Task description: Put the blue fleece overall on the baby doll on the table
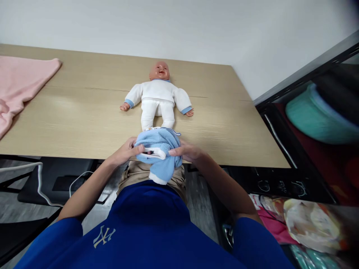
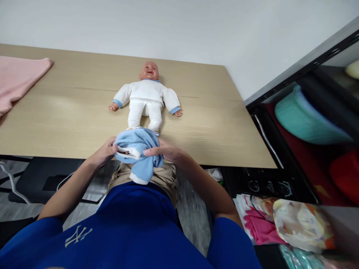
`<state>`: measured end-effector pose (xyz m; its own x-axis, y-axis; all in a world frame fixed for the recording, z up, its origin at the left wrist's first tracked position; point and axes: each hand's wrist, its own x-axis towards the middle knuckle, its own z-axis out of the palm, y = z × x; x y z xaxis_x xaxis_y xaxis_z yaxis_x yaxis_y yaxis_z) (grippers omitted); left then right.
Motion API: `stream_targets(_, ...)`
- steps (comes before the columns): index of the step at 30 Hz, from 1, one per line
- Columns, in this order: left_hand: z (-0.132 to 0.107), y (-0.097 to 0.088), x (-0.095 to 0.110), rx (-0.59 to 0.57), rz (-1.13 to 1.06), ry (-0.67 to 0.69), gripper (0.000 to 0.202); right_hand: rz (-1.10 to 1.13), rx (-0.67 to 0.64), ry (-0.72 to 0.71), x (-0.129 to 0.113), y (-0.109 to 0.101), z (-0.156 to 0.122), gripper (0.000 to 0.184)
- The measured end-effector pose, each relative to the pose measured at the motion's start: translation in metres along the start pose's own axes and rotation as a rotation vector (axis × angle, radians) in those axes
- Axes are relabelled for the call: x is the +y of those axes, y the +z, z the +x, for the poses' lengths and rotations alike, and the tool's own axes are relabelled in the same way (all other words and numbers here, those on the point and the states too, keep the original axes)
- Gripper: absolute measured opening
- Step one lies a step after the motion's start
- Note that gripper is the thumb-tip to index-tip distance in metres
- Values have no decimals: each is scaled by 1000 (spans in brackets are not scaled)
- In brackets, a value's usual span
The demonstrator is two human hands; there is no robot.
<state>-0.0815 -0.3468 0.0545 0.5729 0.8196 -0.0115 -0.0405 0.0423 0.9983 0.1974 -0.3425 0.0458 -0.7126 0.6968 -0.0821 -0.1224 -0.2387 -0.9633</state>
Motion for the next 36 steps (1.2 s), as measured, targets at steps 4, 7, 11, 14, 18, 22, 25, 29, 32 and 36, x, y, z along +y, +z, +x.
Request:
stream_targets(4, -4, 10, 11, 125, 163, -27, 44, -223, 136, -160, -16, 25, 9, 80)
stream_targets(7, -7, 17, 13, 282, 266, -27, 30, -415, 378, -201, -18, 37, 13, 61)
stream_targets(11, -10, 17, 2, 416, 386, -62, 31, -809, 615, -67, -16, 37, 12, 53)
stream_targets(14, -12, 12, -10, 433, 488, -89, 33, -1053, 622, 33, -20, 38, 12, 36)
stream_targets(18, -11, 8, -21, 415, 659, -166, 30, -1169, 545, 96, -23, 42, 17, 17)
stream_targets(22, -6, 9, -26, 385, 753, -194, 28, -1265, 499, 133, -16, 39, 26, 17)
stream_targets(25, -2, 7, -32, 383, 815, -210, 26, -1338, 493, 116, -8, 32, 32, 29)
stream_targets(29, 6, 0, -50, 394, 910, -119, 22, -1337, 478, 140, 1, 26, 35, 38)
stream_targets(32, 11, -4, -65, 431, 850, -11, 23, -1234, 494, 95, 6, 20, 34, 37)
stream_targets(36, 14, -6, -77, 404, 523, 104, 38, -1016, 529, -49, 17, 7, 33, 44)
